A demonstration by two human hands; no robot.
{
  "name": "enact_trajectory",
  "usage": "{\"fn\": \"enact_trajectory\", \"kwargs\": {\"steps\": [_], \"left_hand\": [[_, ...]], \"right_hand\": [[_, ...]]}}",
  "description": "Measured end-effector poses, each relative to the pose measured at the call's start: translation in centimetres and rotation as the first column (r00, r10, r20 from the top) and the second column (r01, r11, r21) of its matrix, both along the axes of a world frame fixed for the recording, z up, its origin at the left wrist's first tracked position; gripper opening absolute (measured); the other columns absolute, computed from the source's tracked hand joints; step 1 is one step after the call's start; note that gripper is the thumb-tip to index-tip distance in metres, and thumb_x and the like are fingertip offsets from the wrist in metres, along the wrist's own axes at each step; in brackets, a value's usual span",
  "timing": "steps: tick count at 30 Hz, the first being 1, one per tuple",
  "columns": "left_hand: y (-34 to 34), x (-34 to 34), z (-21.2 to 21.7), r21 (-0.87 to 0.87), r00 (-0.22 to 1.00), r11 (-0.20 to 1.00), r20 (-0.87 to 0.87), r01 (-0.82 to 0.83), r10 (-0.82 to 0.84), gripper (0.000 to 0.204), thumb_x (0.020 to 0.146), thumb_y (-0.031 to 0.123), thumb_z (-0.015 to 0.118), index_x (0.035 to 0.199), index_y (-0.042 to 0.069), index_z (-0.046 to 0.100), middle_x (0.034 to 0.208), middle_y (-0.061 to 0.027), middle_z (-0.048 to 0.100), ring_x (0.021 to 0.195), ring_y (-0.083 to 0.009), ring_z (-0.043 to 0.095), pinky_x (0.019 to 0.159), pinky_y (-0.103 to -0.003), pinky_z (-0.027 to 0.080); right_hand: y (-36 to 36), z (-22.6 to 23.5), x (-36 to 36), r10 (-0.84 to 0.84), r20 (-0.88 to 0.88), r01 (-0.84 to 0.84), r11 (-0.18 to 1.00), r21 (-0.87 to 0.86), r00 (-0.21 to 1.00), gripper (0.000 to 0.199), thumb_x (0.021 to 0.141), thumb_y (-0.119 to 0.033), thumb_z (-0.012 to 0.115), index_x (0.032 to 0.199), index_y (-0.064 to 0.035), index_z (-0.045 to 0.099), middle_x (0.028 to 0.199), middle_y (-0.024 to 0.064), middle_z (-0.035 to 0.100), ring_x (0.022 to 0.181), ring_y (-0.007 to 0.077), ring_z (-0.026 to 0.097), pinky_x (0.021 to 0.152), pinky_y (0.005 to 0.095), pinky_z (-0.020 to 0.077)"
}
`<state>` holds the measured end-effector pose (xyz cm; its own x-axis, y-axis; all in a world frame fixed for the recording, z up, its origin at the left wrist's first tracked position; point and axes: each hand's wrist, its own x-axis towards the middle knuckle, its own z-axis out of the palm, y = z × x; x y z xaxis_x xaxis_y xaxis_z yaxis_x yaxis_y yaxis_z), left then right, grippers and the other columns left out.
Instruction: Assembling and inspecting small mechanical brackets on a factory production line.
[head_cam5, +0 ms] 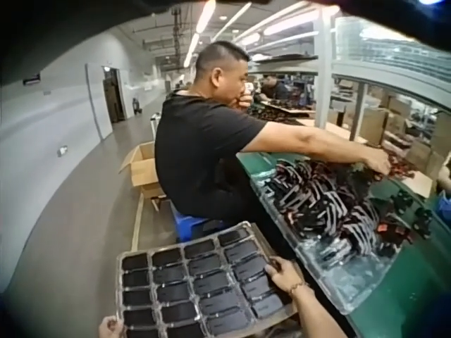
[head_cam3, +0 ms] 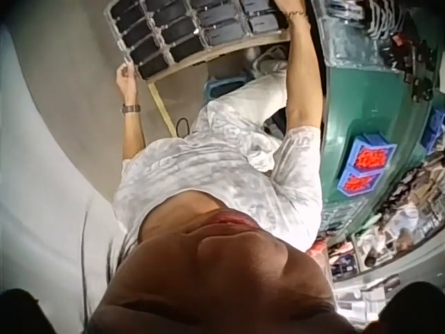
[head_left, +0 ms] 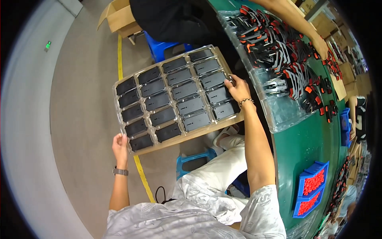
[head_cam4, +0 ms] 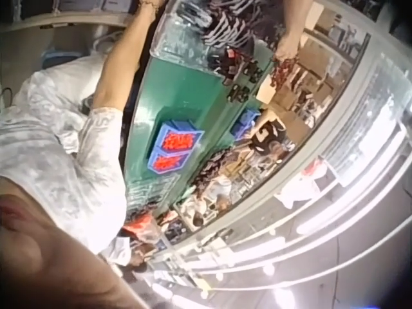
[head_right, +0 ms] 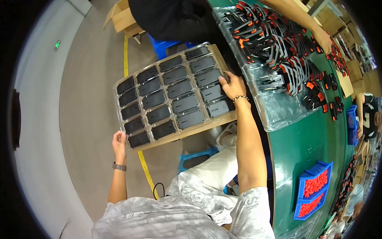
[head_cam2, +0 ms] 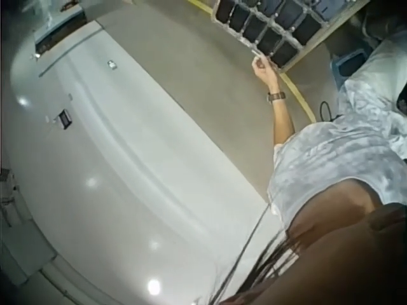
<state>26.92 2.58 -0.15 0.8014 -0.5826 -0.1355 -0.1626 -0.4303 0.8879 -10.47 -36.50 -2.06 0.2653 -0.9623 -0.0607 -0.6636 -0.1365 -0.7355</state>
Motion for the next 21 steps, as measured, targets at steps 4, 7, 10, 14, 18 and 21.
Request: {"fn": "enact_trajectory", "kwargs": {"steps": [4,7,10,14,18,21], "left_hand": [[-0.6,-0.1,-0.9,0.084,1.0,0.996,0.001,-0.014,0.014,0.031,0.098,0.023,0.065,0.119,0.001,0.062,0.104,-0.0059,0.066,0.091,-0.013,0.06,0.085,-0.025,0.049],[-0.8,0.1,-0.7,0.133,0.999,0.991,0.031,-0.015,0.011,0.035,0.099,0.026,0.064,0.123,0.0,0.063,0.108,-0.0077,0.067,0.093,-0.0136,0.061,0.086,-0.025,0.049],[-1.4,0.0,-1.2,0.234,0.999,0.971,0.001,0.049,-0.05,0.041,0.1,0.03,0.061,0.127,0.0,0.063,0.114,-0.0101,0.068,0.099,-0.017,0.063,0.089,-0.028,0.049],[1.3,4.6,-3.7,0.154,0.929,0.986,0.371,-0.064,0.002,0.042,0.102,0.032,0.056,0.129,0.001,0.063,0.124,-0.0141,0.068,0.111,-0.0254,0.064,0.099,-0.034,0.048],[-2.3,4.8,-2.2,0.104,0.884,0.992,0.454,0.074,-0.114,0.041,0.102,0.028,0.055,0.131,0.0,0.061,0.127,-0.0168,0.065,0.114,-0.0278,0.062,0.1,-0.034,0.047],[-3.8,4.3,-4.9,0.2,0.836,0.96,0.476,0.198,-0.271,0.044,0.1,0.029,0.058,0.132,0.0,0.06,0.128,-0.018,0.065,0.114,-0.0294,0.062,0.101,-0.035,0.047]], "right_hand": [[-0.3,-0.2,0.4,-0.013,-0.216,0.009,1.0,-0.02,0.976,0.047,0.092,-0.04,0.063,0.127,-0.0088,0.065,0.105,0.0176,0.068,0.093,0.0371,0.065,0.082,0.0422,0.053],[0.6,-1.2,0.2,-0.069,-0.275,0.032,0.99,-0.137,0.959,0.046,0.092,-0.044,0.061,0.124,-0.0118,0.067,0.109,0.0173,0.064,0.094,0.038,0.064,0.082,0.0444,0.0528],[3.1,-0.6,-0.7,-0.149,-0.268,0.118,0.985,-0.129,0.952,0.046,0.092,-0.042,0.062,0.12,-0.0066,0.066,0.109,0.0192,0.059,0.095,0.0369,0.062,0.082,0.0465,0.0519],[9.8,-0.1,0.5,-0.199,-0.147,0.118,0.894,-0.432,0.969,0.044,0.082,-0.019,0.07,0.12,0.0001,0.059,0.104,0.0209,0.056,0.087,0.0342,0.058,0.074,0.0424,0.0508],[15.2,1.6,-0.6,-0.232,-0.022,0.201,0.882,-0.426,0.972,0.044,0.083,-0.018,0.071,0.122,-0.0032,0.059,0.109,0.0171,0.055,0.088,0.0334,0.058,0.076,0.0398,0.0509],[17.0,0.7,-1.9,-0.169,-0.112,0.139,0.961,-0.24,0.979,0.043,0.084,-0.02,0.07,0.123,-0.0049,0.059,0.105,0.0166,0.061,0.09,0.0346,0.059,0.077,0.0403,0.0511]]}}
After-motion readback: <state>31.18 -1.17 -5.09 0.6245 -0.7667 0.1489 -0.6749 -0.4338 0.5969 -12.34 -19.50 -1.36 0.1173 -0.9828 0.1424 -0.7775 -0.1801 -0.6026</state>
